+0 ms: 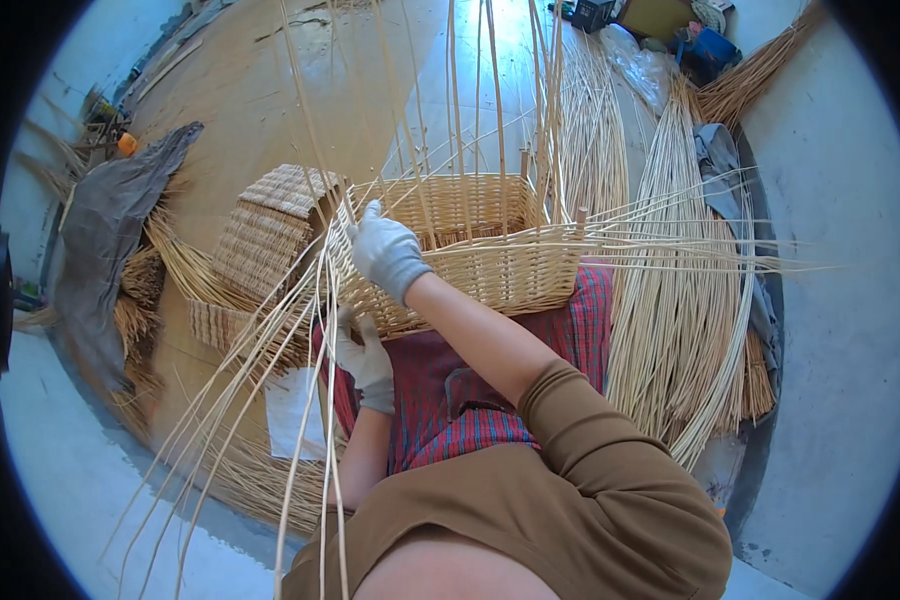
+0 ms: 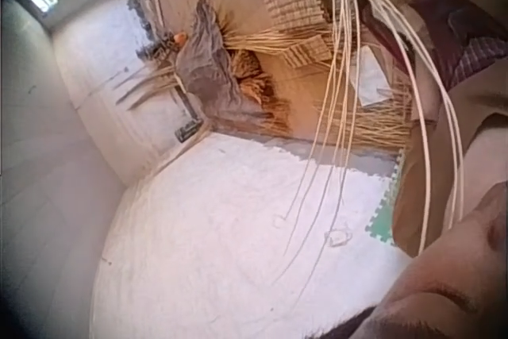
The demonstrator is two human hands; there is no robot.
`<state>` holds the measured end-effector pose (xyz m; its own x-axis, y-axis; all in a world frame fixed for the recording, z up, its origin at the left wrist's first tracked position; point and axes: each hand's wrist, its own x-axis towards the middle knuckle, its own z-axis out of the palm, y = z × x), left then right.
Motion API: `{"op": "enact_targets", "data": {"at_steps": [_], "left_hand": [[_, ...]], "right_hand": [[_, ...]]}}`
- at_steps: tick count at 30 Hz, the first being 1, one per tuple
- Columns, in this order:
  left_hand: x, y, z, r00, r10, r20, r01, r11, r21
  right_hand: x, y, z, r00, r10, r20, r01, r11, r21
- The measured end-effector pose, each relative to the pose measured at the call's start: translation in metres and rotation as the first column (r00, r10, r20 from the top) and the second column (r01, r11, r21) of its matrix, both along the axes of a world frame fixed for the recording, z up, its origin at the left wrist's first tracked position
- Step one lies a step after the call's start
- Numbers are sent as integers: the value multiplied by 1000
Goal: Weaving a rectangular wicker basket, measuring dimensions with a tape measure, and trimming excess material with shears.
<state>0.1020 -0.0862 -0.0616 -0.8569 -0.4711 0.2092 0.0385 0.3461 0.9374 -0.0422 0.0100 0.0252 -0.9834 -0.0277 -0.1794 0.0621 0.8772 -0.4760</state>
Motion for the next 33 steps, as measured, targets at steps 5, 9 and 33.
{"op": "enact_targets", "data": {"at_steps": [5, 9, 33], "left_hand": [[0, 18, 28, 956, -217, -197, 198, 974, -111], [-66, 27, 60, 941, -326, -90, 302, 930, -209], [-65, 120, 62, 819, -499, 282, 529, 469, -707]], "right_hand": [[7, 1, 2, 986, 60, -154, -64, 998, -18], [80, 65, -24, 844, 27, -536, -396, 705, -588], [20, 195, 14, 625, -2, -780, -126, 987, -103]]}}
